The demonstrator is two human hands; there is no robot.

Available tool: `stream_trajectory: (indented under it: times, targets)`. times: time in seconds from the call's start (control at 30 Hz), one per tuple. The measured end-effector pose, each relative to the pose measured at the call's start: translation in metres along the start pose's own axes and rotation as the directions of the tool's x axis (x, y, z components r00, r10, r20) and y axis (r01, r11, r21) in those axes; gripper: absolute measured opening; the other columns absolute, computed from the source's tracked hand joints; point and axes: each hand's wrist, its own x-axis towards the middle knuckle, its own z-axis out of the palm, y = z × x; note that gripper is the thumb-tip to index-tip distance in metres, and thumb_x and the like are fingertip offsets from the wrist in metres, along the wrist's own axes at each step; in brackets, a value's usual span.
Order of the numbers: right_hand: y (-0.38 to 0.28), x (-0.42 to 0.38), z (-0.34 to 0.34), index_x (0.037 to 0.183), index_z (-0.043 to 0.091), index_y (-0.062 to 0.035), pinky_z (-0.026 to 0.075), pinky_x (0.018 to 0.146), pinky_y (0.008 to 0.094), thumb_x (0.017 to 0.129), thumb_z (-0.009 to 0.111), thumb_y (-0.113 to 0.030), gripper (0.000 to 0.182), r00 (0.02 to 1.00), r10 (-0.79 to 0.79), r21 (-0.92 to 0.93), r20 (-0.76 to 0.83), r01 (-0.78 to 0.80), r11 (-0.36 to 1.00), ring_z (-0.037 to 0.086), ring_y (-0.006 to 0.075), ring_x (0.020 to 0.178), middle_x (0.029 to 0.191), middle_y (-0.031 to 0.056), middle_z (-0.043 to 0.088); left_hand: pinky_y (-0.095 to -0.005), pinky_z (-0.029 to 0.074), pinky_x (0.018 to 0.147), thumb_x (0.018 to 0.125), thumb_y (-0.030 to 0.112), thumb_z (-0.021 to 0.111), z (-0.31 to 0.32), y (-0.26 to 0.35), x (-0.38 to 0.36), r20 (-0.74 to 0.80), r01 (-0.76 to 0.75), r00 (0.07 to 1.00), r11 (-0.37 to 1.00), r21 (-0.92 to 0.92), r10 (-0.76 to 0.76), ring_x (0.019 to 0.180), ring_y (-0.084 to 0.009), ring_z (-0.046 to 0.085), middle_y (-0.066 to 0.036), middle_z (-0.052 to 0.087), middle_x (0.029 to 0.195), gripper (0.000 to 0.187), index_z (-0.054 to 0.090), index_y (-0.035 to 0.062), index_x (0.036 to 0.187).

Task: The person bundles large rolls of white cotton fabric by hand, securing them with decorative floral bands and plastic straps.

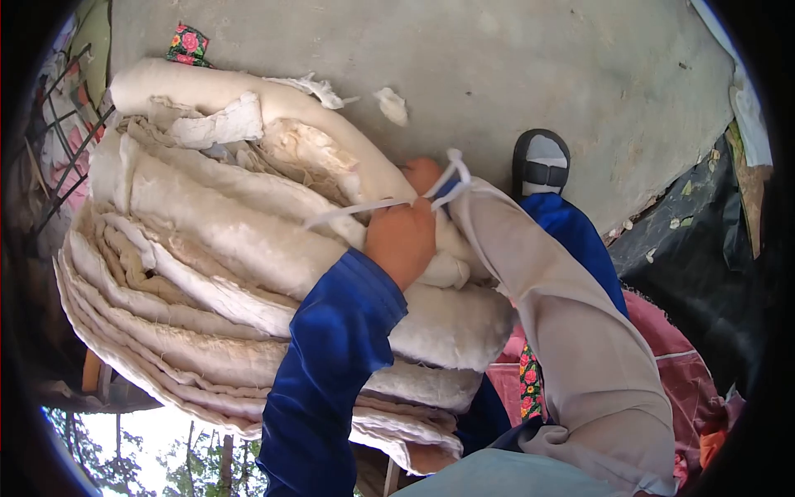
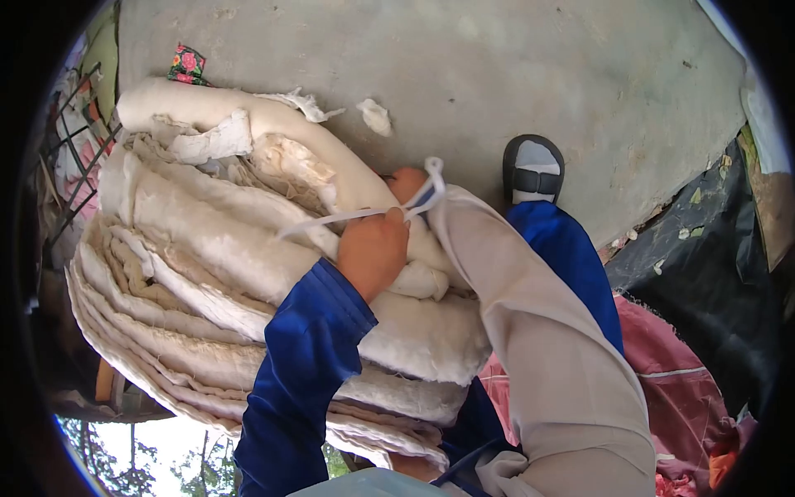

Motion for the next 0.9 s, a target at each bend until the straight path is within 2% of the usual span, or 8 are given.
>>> stream_trajectory:
  times: [0.07,0.13,0.17,0.2,0.53,0.63,0.87,0.9]
  targets:
    - [0.035,-0.010,-0.009,0.082,0.070,-0.0093,0.050,0.069,0.0461,0.085,0.056,-0.032,0.027,0.926,-0.315,-0.094,-0.209,0.301,0.949,0.064,0.0379,0.078,0.083,0.0192,0.066,-0.0464,0.046,0.069,0.090,0.018,0.053,-0.016,0.017,-0.001,-0.114,-0.017,0.993,0.999,-0.049,0.011,0.057,-0.0355,0.059,-0.016,0.059,0.061,0.020,0.050,0.0035,0.078]
    - [0.033,-0.003,-0.050,0.072,0.062,-0.0078,0.045,0.053,0.0429,0.085,0.056,-0.032,0.029,0.974,0.112,0.383,-0.196,-0.029,0.923,0.060,0.0312,0.061,0.073,0.0158,0.063,-0.0476,0.045,0.061,0.092,0.018,0.054,-0.052,0.041,-0.012,-0.064,0.087,0.993,0.986,-0.140,-0.097,0.057,-0.0373,0.057,-0.017,0.057,0.061,0.021,0.048,0.0037,0.078]
    - [0.022,0.000,-0.077,0.068,0.057,-0.0078,0.042,0.046,0.0403,0.086,0.056,-0.032,0.030,0.912,0.391,0.693,-0.121,-0.204,0.691,0.056,0.0271,0.053,0.067,0.0131,0.061,-0.0476,0.044,0.058,0.092,0.017,0.054,-0.070,0.052,-0.022,-0.032,0.153,0.986,0.971,-0.184,-0.162,0.057,-0.0382,0.056,-0.018,0.056,0.061,0.021,0.048,0.0033,0.077]
    - [-0.009,-0.014,-0.122,0.065,0.051,-0.0092,0.036,0.038,0.0358,0.086,0.057,-0.031,0.031,0.748,0.611,0.927,0.260,-0.369,0.058,0.050,0.0217,0.044,0.061,0.0084,0.057,-0.0476,0.043,0.055,0.093,0.017,0.054,-0.084,0.061,-0.037,0.009,0.219,0.975,0.950,-0.222,-0.222,0.056,-0.0390,0.056,-0.019,0.055,0.060,0.022,0.047,0.0028,0.077]
    - [-0.053,-0.154,-0.378,0.071,0.046,-0.0118,0.024,0.037,0.0263,0.092,0.058,-0.027,0.028,0.814,0.529,0.968,-0.242,0.162,0.194,0.036,0.0118,0.040,0.054,0.0000,0.043,-0.0349,0.041,0.051,0.099,0.020,0.049,-0.136,0.080,-0.260,0.328,0.535,0.841,0.565,-0.628,-0.431,0.052,-0.0277,0.051,-0.014,0.053,0.060,0.029,0.050,-0.0002,0.079]
    - [-0.070,-0.171,-0.389,0.072,0.048,-0.0109,0.025,0.039,0.0255,0.092,0.057,-0.030,0.029,0.810,0.483,0.933,-0.333,0.211,0.291,0.039,0.0109,0.043,0.057,0.0000,0.046,-0.0263,0.038,0.050,0.103,0.024,0.039,-0.157,0.100,-0.290,0.255,0.485,0.831,0.417,-0.769,-0.495,0.055,-0.0103,0.046,-0.003,0.051,0.064,0.035,0.050,0.0020,0.078]
    - [-0.129,-0.099,-0.344,0.103,0.062,-0.0073,0.047,0.072,0.0299,0.095,0.054,-0.037,0.032,0.825,0.248,0.717,-0.507,0.244,0.653,0.056,0.0124,0.075,0.089,0.0013,0.062,-0.0239,0.032,0.047,0.104,0.029,0.033,-0.221,0.115,-0.305,-0.064,0.201,0.820,0.392,-0.898,-0.568,0.052,-0.0087,0.038,-0.004,0.046,0.063,0.038,0.045,0.0041,0.079]
    - [-0.143,-0.090,-0.334,0.107,0.061,-0.0072,0.047,0.077,0.0308,0.095,0.054,-0.038,0.034,0.844,0.208,0.738,-0.494,0.281,0.614,0.055,0.0126,0.079,0.094,0.0012,0.063,-0.0244,0.026,0.043,0.104,0.031,0.035,-0.233,0.117,-0.294,-0.045,0.068,0.811,0.170,-0.983,-0.583,0.049,-0.0083,0.033,-0.003,0.043,0.061,0.036,0.043,0.0056,0.079]
